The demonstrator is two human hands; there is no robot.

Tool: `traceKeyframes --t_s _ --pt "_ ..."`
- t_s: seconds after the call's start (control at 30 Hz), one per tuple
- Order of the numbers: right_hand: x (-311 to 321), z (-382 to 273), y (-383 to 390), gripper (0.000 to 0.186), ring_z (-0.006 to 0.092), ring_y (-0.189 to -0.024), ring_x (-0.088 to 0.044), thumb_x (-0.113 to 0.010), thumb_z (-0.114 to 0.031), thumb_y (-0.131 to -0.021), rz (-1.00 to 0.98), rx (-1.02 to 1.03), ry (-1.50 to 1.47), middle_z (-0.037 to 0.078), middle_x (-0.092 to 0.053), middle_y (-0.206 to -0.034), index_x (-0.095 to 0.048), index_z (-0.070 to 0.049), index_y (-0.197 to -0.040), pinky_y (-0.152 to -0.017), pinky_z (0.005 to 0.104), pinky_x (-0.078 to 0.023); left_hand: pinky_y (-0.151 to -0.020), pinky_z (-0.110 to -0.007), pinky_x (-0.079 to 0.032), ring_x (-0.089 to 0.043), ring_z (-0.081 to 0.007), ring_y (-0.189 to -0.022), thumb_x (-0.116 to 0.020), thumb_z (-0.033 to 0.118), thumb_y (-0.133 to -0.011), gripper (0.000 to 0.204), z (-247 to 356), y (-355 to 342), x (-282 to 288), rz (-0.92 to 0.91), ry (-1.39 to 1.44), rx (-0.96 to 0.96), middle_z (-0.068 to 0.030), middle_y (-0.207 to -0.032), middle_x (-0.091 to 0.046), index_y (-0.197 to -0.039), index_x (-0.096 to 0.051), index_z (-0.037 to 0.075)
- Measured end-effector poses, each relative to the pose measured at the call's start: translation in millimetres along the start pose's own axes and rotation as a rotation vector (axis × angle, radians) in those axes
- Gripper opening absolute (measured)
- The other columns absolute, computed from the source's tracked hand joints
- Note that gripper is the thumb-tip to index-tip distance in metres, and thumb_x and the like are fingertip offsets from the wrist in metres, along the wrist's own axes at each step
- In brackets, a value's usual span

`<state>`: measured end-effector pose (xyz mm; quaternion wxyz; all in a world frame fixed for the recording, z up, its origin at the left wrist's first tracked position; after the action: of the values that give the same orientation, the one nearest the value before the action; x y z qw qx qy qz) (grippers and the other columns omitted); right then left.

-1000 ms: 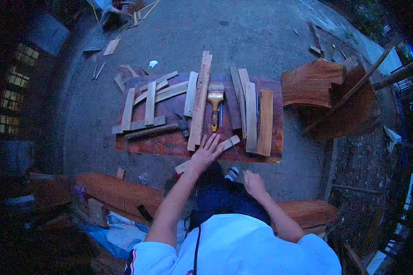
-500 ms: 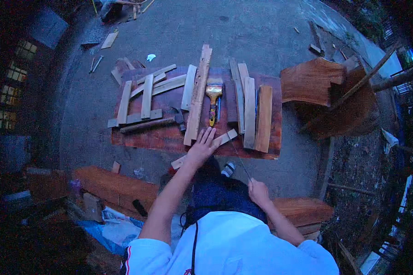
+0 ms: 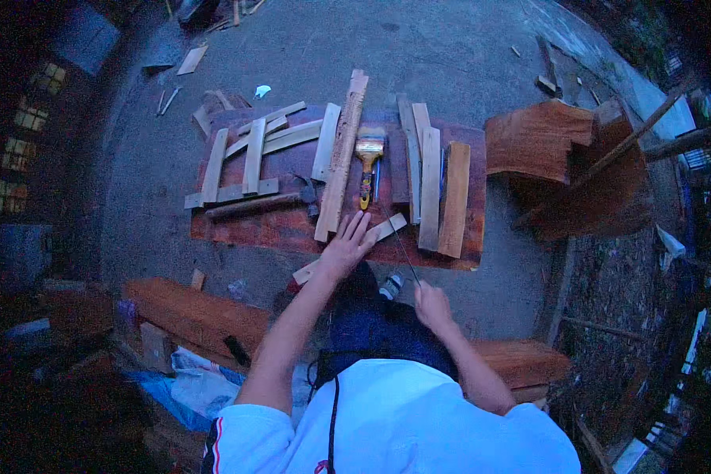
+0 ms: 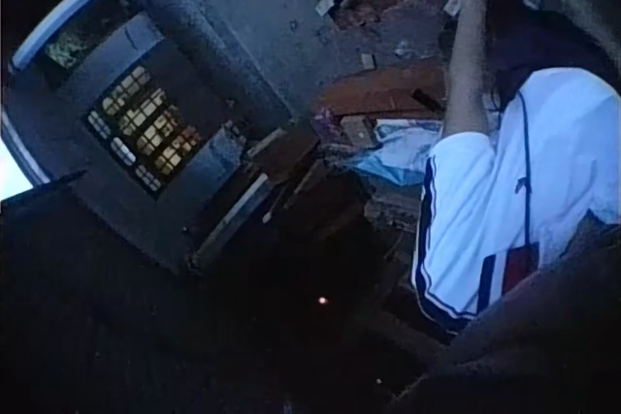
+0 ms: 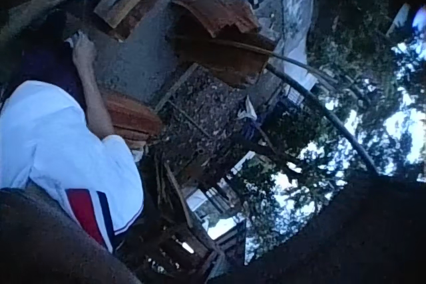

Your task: Marking wood with a pencil and then cutting it with a hand saw at an outdoor workbench.

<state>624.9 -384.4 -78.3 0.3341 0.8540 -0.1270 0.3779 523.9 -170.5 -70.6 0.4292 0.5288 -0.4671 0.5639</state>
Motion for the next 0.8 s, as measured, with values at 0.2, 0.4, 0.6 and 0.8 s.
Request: traceKeyframes --t_s 0.2,0.4,0.6,0.8 --pt "-5.9 15.6 18.9 0.034 0.0519 -0.08 -0.063 -0.045 -0.028 -0.101 0.028 -0.055 0.008 0.032 -0.064 -0.082 -0.063 -0.001 -0.092 -0.074 0.0611 -0.05 -0.121 -0.053 -0.025 -0.027 -0.0387 -0.147 -0.052 0.014 -0.089 0.058 1.9 2.5 8.2 0.097 0.025 -0.015 -0.0211 -0.158 -0.029 -0.146 -0.042 0.015" --pt "-1.2 9.2 -0.3 0.031 0.0514 -0.08 -0.063 -0.046 -0.028 -0.101 0.11 0.026 -0.035 0.031 -0.065 -0.081 -0.063 -0.002 -0.095 -0.073 0.0617 -0.05 -0.12 -0.052 -0.027 -0.028 -0.0391 -0.147 -0.052 0.012 -0.088 0.055 -1.4 -7.4 13.4 -0.025 0.02 0.134 -0.0212 -0.156 -0.03 -0.142 -0.044 0.011" --pt "-6.5 21.3 18.8 0.034 0.0492 -0.082 -0.065 -0.044 -0.032 -0.101 -0.035 -0.043 0.034 0.029 -0.067 -0.084 -0.061 -0.002 -0.097 -0.074 0.0607 -0.052 -0.121 -0.052 -0.026 -0.027 -0.0415 -0.146 -0.052 0.013 -0.088 0.056 -3.7 -4.6 11.5 -0.017 0.004 0.083 -0.0234 -0.155 -0.031 -0.143 -0.042 0.01" --pt "-1.4 29.1 28.0 0.03 0.0513 -0.081 -0.064 -0.047 -0.027 -0.101 0.005 -0.054 -0.014 0.031 -0.065 -0.085 -0.064 -0.003 -0.1 -0.074 0.061 -0.05 -0.121 -0.054 -0.025 -0.025 -0.0427 -0.147 -0.052 0.011 -0.088 0.058 -2.9 0.9 6.0 0.04 0.064 0.059 -0.0245 -0.154 -0.031 -0.144 -0.045 0.018"
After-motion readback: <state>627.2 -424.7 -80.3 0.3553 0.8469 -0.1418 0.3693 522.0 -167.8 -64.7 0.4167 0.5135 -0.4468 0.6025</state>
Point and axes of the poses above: each hand's wrist, its own y-axis away from the middle knuckle, its own x-axis out of the back of the hand, z = x × y, the point moved 8 cm from there along -y, towards the middle knuckle
